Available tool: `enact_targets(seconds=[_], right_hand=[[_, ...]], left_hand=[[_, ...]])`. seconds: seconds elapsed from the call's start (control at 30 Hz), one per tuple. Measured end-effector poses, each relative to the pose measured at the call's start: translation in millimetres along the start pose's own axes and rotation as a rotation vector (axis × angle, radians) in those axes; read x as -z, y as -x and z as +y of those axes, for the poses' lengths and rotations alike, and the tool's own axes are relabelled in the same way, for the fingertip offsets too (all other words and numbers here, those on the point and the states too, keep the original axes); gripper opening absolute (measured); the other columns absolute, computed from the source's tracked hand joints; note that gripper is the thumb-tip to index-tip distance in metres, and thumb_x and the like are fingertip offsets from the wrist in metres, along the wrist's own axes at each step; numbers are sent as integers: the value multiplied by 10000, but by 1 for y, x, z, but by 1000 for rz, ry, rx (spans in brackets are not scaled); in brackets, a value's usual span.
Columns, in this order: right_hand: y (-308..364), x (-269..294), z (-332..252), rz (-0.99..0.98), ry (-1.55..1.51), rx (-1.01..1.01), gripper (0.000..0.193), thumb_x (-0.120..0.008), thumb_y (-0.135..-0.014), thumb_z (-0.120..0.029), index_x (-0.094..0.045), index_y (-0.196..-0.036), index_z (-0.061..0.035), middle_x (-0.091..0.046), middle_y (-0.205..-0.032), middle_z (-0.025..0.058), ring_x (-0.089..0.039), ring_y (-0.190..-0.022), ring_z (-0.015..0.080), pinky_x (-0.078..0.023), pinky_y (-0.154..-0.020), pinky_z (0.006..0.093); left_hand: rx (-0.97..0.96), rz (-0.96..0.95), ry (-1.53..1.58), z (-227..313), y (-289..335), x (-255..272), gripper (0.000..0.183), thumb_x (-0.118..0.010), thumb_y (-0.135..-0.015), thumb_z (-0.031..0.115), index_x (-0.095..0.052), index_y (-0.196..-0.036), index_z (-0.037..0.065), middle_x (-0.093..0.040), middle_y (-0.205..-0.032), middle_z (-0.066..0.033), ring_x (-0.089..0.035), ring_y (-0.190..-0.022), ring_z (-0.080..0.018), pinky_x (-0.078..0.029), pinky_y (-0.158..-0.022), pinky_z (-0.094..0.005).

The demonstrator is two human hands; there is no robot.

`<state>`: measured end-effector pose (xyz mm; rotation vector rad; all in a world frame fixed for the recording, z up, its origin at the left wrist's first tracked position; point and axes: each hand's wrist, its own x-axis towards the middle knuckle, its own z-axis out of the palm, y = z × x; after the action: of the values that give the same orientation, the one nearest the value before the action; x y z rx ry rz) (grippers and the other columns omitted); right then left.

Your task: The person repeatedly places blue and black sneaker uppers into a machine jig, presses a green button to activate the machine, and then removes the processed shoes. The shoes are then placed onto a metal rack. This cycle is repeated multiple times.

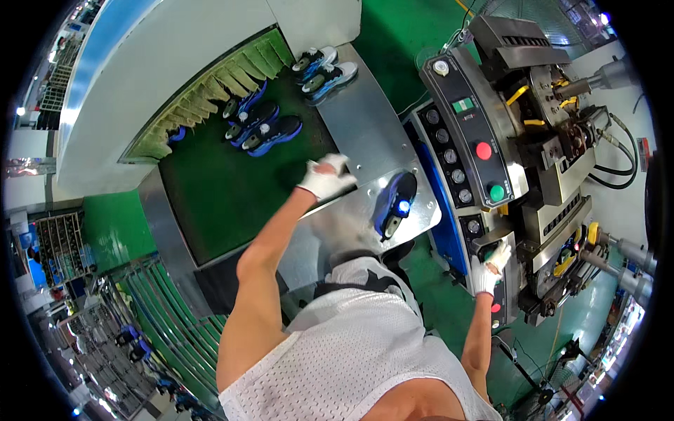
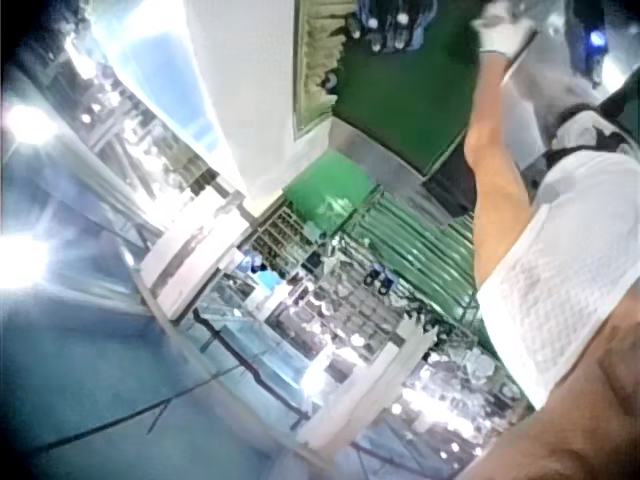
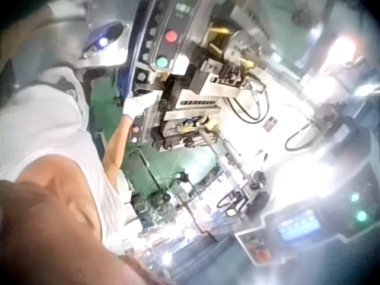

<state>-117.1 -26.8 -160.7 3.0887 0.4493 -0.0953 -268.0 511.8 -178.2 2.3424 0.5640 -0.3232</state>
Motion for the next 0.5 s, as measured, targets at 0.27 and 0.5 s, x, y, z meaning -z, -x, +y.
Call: enact_targets(seconds=[0.27, 0.5], right_hand=[[76, -6, -46, -156, -219, -138, 915, -770, -832, -215, -278, -1567, 24, -336, -1604, 243, -334, -1494, 362, -278, -1215, 388], [85, 31, -100, -540, -157, -232, 814, -698, -854, -448, -427, -1498, -29, -398, -1573, 217, -363, -1475, 340, -327, -1184, 430]], left_hand=[[195, 300, -513, -192, -47, 120, 771, -766, -781, 517, -515, -1397, 126, -599, -1365, -147, -567, -1267, -316, -382, -1054, -535], [240, 216, -475, -187, -19, 50, 512, -777, -760, 398, -598, -1112, 72, -666, -1106, -144, -652, -1068, -348, -458, -942, -561]])
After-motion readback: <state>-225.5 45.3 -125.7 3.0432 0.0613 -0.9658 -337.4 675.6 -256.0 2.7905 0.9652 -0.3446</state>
